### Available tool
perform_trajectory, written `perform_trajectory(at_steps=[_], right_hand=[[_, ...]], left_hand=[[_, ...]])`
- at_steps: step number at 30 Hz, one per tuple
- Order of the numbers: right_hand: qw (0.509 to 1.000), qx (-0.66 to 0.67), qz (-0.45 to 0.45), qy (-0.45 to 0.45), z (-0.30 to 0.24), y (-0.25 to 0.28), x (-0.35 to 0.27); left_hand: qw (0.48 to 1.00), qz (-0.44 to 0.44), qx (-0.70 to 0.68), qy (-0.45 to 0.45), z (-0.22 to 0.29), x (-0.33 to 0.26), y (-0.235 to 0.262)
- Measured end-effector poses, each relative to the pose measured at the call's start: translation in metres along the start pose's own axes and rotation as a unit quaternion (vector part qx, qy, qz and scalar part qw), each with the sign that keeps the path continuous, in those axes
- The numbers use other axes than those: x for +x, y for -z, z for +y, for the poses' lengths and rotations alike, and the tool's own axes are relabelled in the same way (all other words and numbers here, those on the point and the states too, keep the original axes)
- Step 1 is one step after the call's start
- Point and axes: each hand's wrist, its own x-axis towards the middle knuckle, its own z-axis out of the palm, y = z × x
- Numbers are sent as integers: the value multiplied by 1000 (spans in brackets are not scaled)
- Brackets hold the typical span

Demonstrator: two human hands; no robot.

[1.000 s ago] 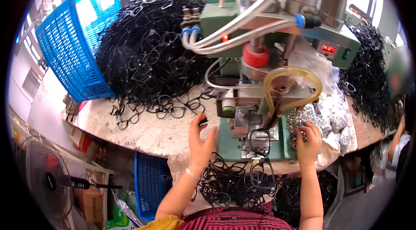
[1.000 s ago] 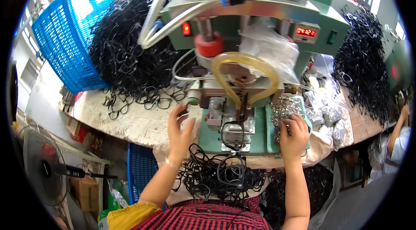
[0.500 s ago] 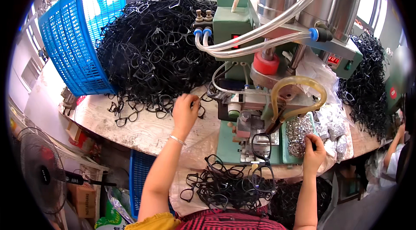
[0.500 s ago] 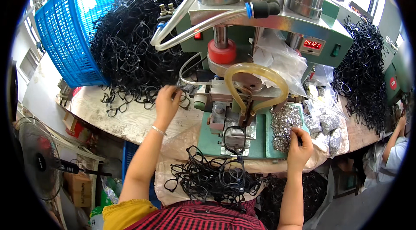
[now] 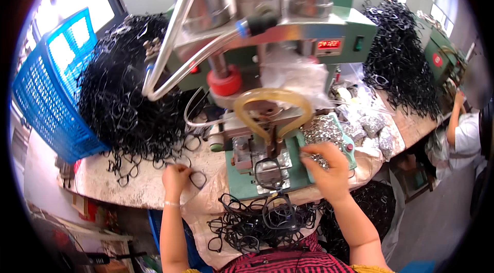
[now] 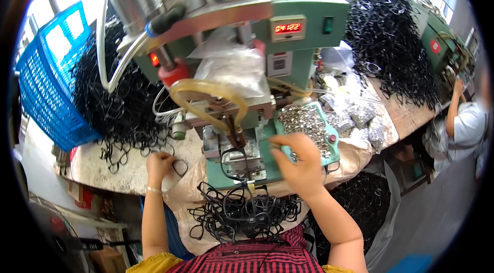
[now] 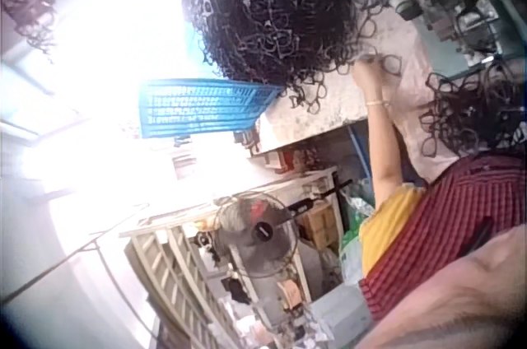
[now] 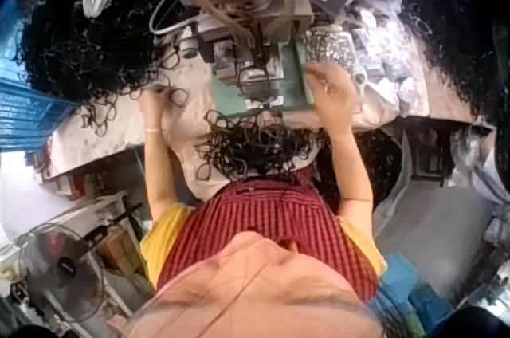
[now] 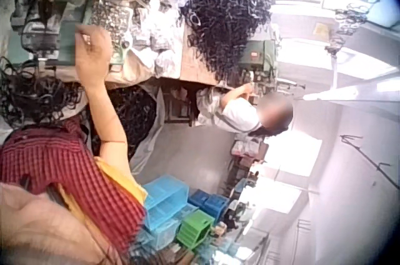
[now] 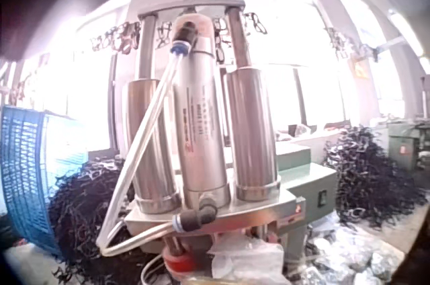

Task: The person assembles eyeglasses by placing frames into a machine, inserting small metal components, and pressing a lever to secure them. The person repeatedly handles frames and components, placing finished glasses on the table.

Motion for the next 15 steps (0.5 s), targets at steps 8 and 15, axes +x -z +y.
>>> perform_trajectory(at_steps=[8,15], right_hand=[[980,173,23,-92,-7,-46,6],[939,313,-9,-144,-18,-53,12]], left_hand=[[784,-5,-609,116,32,-42,0],[710,65,-590,-379,202,-84,93]])
